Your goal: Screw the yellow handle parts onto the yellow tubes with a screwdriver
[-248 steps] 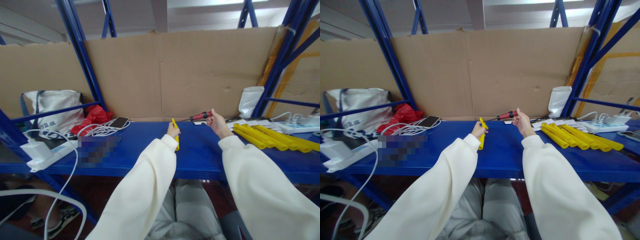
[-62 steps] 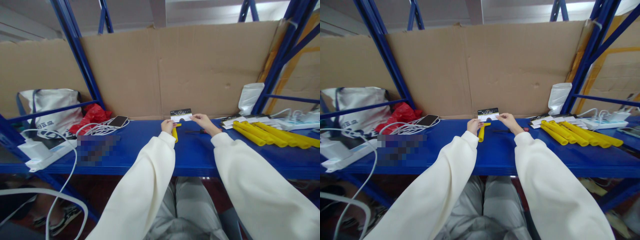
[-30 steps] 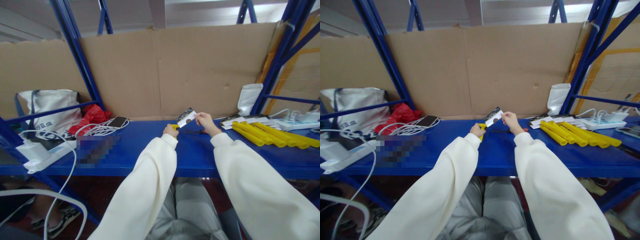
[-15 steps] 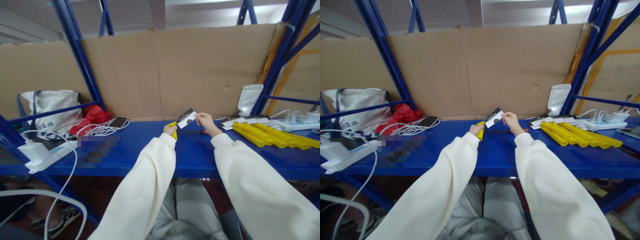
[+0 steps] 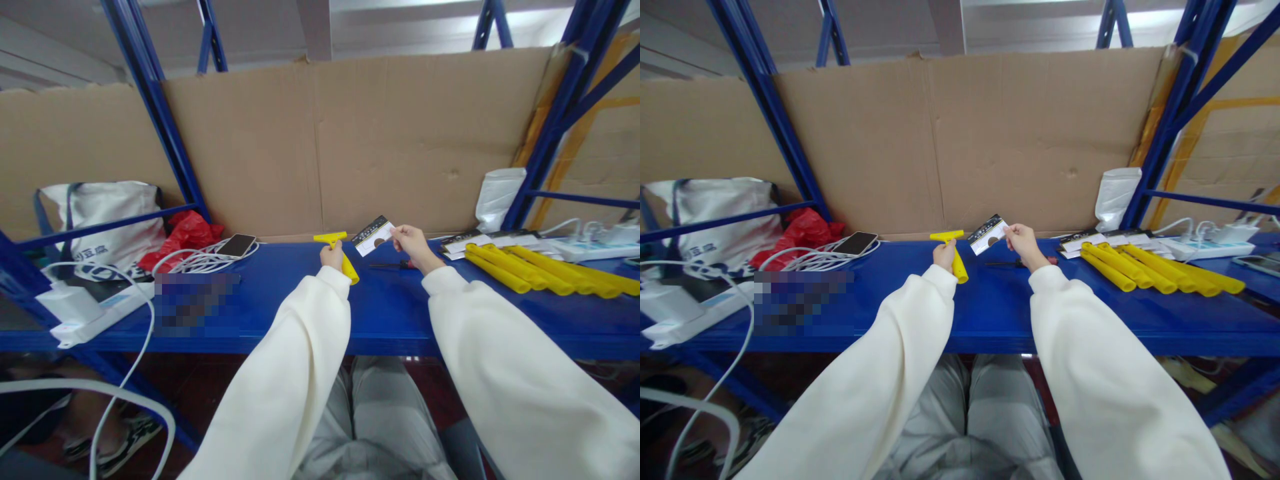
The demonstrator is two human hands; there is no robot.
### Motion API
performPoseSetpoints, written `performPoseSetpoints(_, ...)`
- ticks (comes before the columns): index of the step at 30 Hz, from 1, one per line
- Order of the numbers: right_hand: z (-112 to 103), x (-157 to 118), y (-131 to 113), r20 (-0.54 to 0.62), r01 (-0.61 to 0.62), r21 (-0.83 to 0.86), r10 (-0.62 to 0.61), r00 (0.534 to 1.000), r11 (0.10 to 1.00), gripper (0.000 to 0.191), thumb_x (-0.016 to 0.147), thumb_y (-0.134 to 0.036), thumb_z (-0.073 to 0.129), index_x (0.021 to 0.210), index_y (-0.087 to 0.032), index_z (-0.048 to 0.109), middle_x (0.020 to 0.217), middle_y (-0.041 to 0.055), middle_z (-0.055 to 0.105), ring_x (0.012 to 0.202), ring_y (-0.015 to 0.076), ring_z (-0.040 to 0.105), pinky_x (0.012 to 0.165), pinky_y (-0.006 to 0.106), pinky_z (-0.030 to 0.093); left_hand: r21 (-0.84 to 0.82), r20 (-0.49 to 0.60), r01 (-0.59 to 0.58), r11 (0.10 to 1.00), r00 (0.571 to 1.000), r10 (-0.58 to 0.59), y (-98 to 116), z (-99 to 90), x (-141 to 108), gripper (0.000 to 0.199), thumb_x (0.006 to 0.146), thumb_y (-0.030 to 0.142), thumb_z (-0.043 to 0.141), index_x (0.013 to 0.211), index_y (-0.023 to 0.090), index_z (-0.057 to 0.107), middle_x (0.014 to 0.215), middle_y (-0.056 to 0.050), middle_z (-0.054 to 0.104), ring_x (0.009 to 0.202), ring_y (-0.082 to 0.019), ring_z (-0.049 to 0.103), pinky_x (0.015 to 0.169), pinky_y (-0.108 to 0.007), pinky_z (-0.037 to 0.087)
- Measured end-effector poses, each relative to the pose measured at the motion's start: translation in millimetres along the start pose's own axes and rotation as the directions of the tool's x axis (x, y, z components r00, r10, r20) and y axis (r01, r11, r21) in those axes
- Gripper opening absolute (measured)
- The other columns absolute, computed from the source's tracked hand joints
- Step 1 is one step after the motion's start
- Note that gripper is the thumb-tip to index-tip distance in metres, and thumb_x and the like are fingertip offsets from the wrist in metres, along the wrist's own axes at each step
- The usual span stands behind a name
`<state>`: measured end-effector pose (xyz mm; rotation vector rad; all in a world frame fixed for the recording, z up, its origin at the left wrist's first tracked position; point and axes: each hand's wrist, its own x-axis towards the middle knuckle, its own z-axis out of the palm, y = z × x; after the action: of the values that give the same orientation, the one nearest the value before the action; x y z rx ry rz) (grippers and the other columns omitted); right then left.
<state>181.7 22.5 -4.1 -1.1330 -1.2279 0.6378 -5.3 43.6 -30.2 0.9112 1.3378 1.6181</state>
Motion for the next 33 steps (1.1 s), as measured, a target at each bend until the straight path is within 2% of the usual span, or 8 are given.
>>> performPoseSetpoints(4, -0.8, 0.8, 0.2, -0.002, 0.000, 0.005, 0.000, 1.000, 1.000, 0.042, 0.084, -0.040, 0.081, 0.063, -0.020, 0.051, 0.044, -0.0054, 0.047, 0.039, 0.0072, 0.041, 0.041, 0.019, 0.035, -0.034, -0.002, 0.021, 0.999, 1.000, -0.021, 1.1, -1.1, 2.7, 0.024, 0.090, 0.037, 0.067, 0.077, 0.018, 0.062, 0.064, 0.001, 0.058, 0.073, -0.019, 0.068, 0.075, -0.032, 0.053)
performPoseSetpoints(7, -2.1, 1.1, -1.6, -0.003, -0.007, 0.010, 0.007, 1.000, 1.000, 0.042, 0.086, -0.040, 0.079, 0.062, -0.020, 0.051, 0.043, -0.0056, 0.047, 0.038, 0.0071, 0.040, 0.041, 0.019, 0.034, -0.103, -0.019, 0.074, 0.992, 0.997, -0.076, 5.4, -2.0, -1.8, 0.025, 0.096, 0.040, 0.060, 0.090, 0.017, 0.066, 0.061, 0.002, 0.056, 0.062, -0.017, 0.066, 0.064, -0.029, 0.053)
performPoseSetpoints(10, -5.0, 2.2, -3.4, -0.012, -0.023, 0.007, 0.023, 1.000, 1.000, 0.040, 0.089, -0.035, 0.077, 0.062, -0.021, 0.051, 0.041, -0.0060, 0.046, 0.037, 0.0068, 0.039, 0.038, 0.018, 0.032, -0.127, -0.055, 0.116, 0.985, 0.991, -0.124, 11.9, -3.0, -9.5, 0.024, 0.101, 0.037, 0.054, 0.101, 0.016, 0.064, 0.057, 0.004, 0.051, 0.047, -0.013, 0.057, 0.047, -0.023, 0.044)
performPoseSetpoints(12, -7.9, 3.9, -3.6, -0.024, -0.041, 0.004, 0.041, 0.999, 0.999, 0.039, 0.090, -0.033, 0.076, 0.063, -0.021, 0.051, 0.040, -0.0062, 0.046, 0.036, 0.0065, 0.039, 0.037, 0.017, 0.030, -0.160, -0.089, 0.129, 0.979, 0.985, -0.145, 15.4, -3.6, -13.2, 0.023, 0.104, 0.033, 0.049, 0.106, 0.014, 0.063, 0.055, 0.005, 0.048, 0.043, -0.010, 0.053, 0.042, -0.019, 0.038)
performPoseSetpoints(19, -18.1, 8.1, -1.0, -0.039, -0.056, 0.029, 0.058, 0.998, 0.998, 0.040, 0.089, -0.036, 0.077, 0.063, -0.020, 0.052, 0.039, -0.0072, 0.042, 0.035, 0.0066, 0.039, 0.036, 0.017, 0.030, -0.279, -0.186, 0.114, 0.954, 0.968, -0.170, 17.7, -7.3, -10.0, 0.026, 0.105, 0.032, 0.046, 0.113, 0.011, 0.061, 0.057, 0.003, 0.055, 0.041, -0.010, 0.056, 0.039, -0.016, 0.041)
performPoseSetpoints(22, -19.7, 7.7, -1.3, 0.007, -0.079, 0.075, 0.079, 0.997, 0.994, 0.042, 0.085, -0.038, 0.081, 0.062, -0.020, 0.051, 0.041, -0.0075, 0.041, 0.038, 0.0069, 0.040, 0.037, 0.018, 0.031, -0.317, -0.200, 0.139, 0.938, 0.957, -0.209, 19.6, -7.9, -8.4, 0.024, 0.105, 0.029, 0.048, 0.115, 0.010, 0.060, 0.062, 0.001, 0.059, 0.041, -0.009, 0.058, 0.038, -0.014, 0.042)
performPoseSetpoints(26, -18.6, 6.8, 0.0, 0.124, -0.073, 0.174, 0.052, 0.991, 0.982, 0.048, 0.077, -0.046, 0.087, 0.062, -0.020, 0.049, 0.044, -0.0081, 0.040, 0.041, 0.0068, 0.041, 0.041, 0.019, 0.033, -0.377, -0.176, 0.155, 0.913, 0.956, -0.235, 22.8, -6.8, -11.6, 0.024, 0.104, 0.026, 0.049, 0.120, 0.010, 0.061, 0.069, -0.002, 0.064, 0.042, -0.010, 0.060, 0.036, -0.015, 0.041)
performPoseSetpoints(33, -3.4, 1.0, 10.2, 0.266, -0.078, 0.185, 0.026, 0.964, 0.980, 0.052, 0.073, -0.052, 0.088, 0.061, -0.021, 0.048, 0.045, -0.0077, 0.041, 0.043, 0.0072, 0.042, 0.045, 0.021, 0.033, -0.373, -0.031, 0.221, 0.901, 0.968, -0.250, 20.2, -3.5, -14.7, 0.023, 0.103, 0.027, 0.054, 0.116, 0.012, 0.066, 0.067, -0.001, 0.064, 0.052, -0.012, 0.066, 0.045, -0.017, 0.046)
